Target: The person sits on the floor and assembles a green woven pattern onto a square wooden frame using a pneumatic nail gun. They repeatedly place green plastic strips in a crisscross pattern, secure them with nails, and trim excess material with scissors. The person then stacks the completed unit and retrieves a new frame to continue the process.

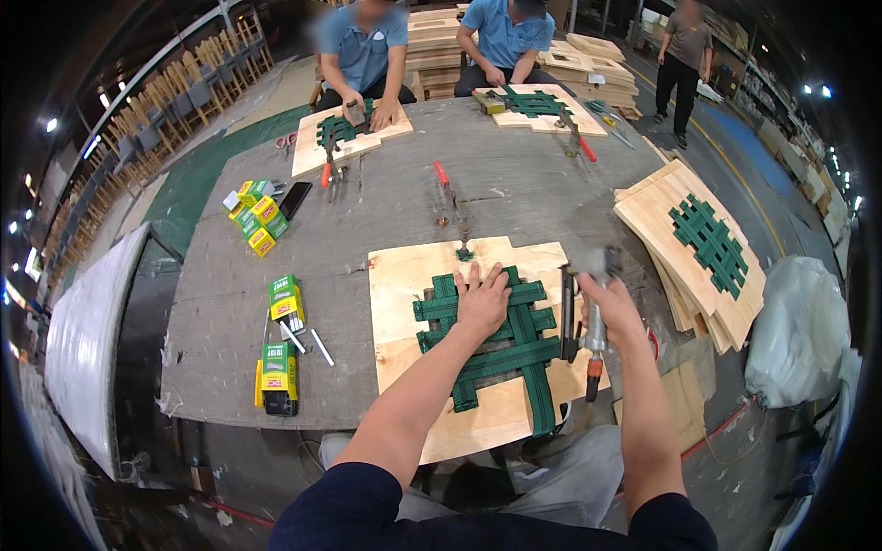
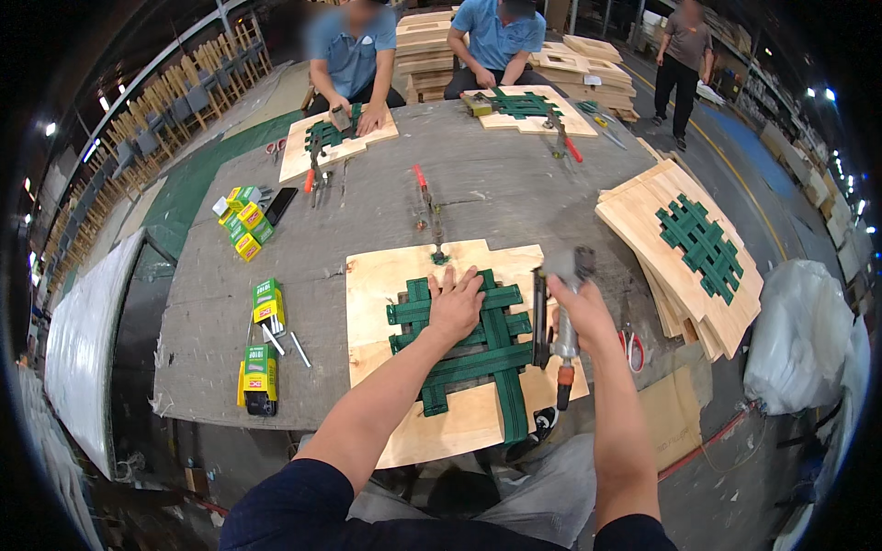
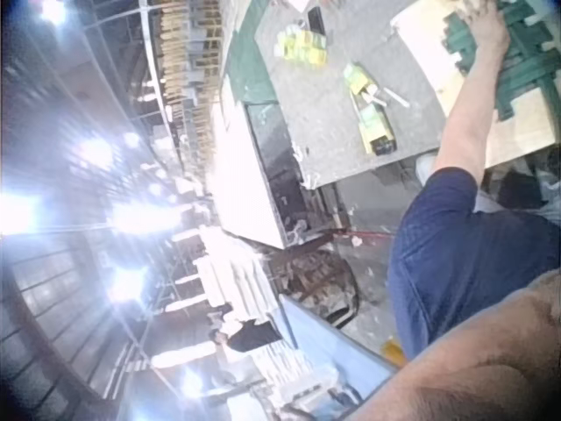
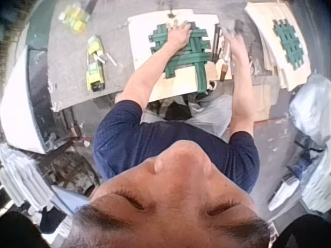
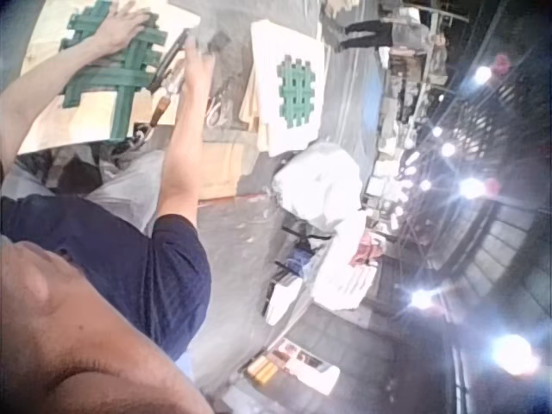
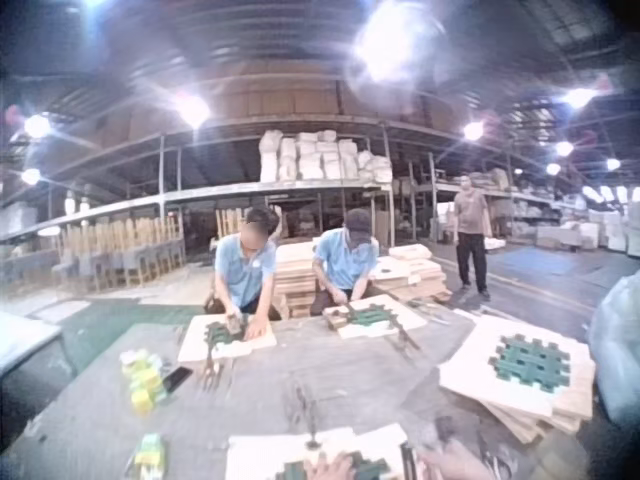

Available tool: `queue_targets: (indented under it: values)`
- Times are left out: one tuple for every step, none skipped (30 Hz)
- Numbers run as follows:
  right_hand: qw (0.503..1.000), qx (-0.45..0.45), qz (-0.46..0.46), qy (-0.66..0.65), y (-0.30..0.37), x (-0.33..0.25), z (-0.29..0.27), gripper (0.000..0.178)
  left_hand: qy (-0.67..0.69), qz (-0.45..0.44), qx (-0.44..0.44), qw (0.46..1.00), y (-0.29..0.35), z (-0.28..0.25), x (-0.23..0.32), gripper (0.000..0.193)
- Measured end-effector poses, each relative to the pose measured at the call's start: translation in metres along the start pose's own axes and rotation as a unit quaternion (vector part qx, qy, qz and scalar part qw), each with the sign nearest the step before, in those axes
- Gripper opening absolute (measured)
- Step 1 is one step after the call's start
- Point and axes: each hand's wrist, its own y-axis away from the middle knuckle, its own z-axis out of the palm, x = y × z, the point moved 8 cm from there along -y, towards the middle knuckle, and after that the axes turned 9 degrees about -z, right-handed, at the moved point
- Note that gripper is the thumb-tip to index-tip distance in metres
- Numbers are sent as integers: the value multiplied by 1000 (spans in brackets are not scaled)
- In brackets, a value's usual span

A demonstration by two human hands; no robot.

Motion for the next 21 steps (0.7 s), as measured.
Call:
queue_targets:
  values:
    - [1000,-17,-3,14,-10,-9,14,38,3,0,-1,1000,0,-1,1,39]
    - [998,-38,-5,47,-21,-10,28,38,4,1,-3,1000,-1,-1,3,39]
    - [995,-52,14,82,-31,-9,40,39,4,1,-5,1000,-1,-2,5,39]
    - [990,-69,33,117,-41,-7,52,40,3,-2,-7,1000,-1,-2,4,39]
    - [987,-69,47,135,-49,-2,60,39,4,-3,-10,1000,-1,-2,6,40]
    - [984,-68,61,154,-56,2,67,39,5,-2,-13,1000,-1,-2,8,41]
    - [980,-75,74,168,-61,5,79,38,0,-7,-15,1000,-1,-3,4,42]
    - [978,-76,83,176,-64,6,88,38,-4,-10,-17,1000,-2,-3,0,42]
    - [975,-76,93,185,-66,7,94,37,-5,-13,-19,1000,-2,-3,-3,44]
    - [973,-72,104,194,-69,12,95,37,-4,-11,-16,1000,-2,-2,-3,44]
    - [972,-75,105,196,-70,17,96,36,-2,-9,-13,1000,-1,-2,-3,44]
    - [972,-77,106,197,-70,22,97,36,1,-6,-10,1000,-1,-2,-2,44]
    - [971,-81,108,198,-70,25,100,35,3,-5,-3,1000,0,-2,-3,44]
    - [971,-78,102,199,-70,25,100,34,6,-3,4,1000,0,-3,-4,44]
    - [972,-75,96,201,-70,26,100,34,9,-2,12,1000,1,-3,-4,44]
    - [972,-71,91,202,-69,27,98,33,14,1,12,1000,1,-3,-4,43]
    - [972,-72,94,202,-69,29,98,32,19,3,12,1000,0,-3,-4,43]
    - [972,-73,97,201,-69,30,99,31,24,6,13,1000,1,-3,-3,43]
    - [972,-75,95,201,-71,29,101,29,35,5,28,999,2,-6,-4,42]
    - [972,-78,95,200,-70,28,103,28,47,4,43,998,3,-8,-6,41]
    - [972,-80,95,200,-69,28,105,27,58,3,59,997,5,-10,-7,41]
